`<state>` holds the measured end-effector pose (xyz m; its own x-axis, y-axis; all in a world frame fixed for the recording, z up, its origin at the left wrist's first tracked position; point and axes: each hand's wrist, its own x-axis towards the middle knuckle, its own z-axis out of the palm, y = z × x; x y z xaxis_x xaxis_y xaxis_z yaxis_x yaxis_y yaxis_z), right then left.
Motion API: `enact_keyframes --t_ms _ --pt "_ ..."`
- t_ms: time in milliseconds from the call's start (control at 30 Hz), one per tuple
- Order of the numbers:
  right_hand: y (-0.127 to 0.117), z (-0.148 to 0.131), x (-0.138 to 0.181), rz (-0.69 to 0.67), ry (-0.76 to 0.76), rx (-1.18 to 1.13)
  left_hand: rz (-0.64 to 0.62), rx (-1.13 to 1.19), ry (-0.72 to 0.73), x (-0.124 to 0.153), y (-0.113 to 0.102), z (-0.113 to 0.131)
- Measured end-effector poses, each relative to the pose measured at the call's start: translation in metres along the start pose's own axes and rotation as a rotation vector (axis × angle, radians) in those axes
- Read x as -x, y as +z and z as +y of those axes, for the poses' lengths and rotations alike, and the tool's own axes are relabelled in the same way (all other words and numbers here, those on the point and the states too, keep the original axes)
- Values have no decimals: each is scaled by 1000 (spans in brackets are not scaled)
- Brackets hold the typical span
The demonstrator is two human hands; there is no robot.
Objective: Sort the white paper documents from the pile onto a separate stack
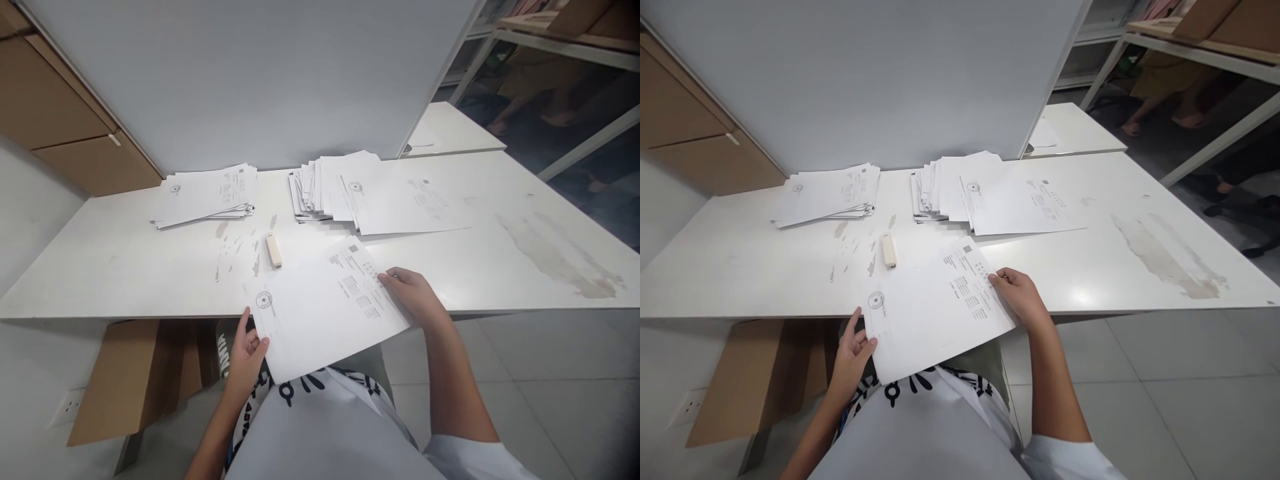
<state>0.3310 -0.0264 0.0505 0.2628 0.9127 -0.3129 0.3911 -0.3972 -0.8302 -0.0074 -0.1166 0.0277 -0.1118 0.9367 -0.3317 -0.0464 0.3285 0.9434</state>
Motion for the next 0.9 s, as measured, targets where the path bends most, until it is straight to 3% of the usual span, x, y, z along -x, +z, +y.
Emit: enact_keyframes --t_ms 233,400,533,733,900 --pt "0 -4 3 28 23 -30 197 -141 3 -19 0 17" --pt "1 -2 3 10 21 -90 222 -690 117 -29 0 51" --pt "3 3 -4 22 -24 -51 299 -963 371 -47 15 75" --pt "6 2 -9 22 -41 -36 77 -989 719 -125 60 107" --pt "10 -2 -6 55 -53 -60 -107 -1191 697 -183 80 110"
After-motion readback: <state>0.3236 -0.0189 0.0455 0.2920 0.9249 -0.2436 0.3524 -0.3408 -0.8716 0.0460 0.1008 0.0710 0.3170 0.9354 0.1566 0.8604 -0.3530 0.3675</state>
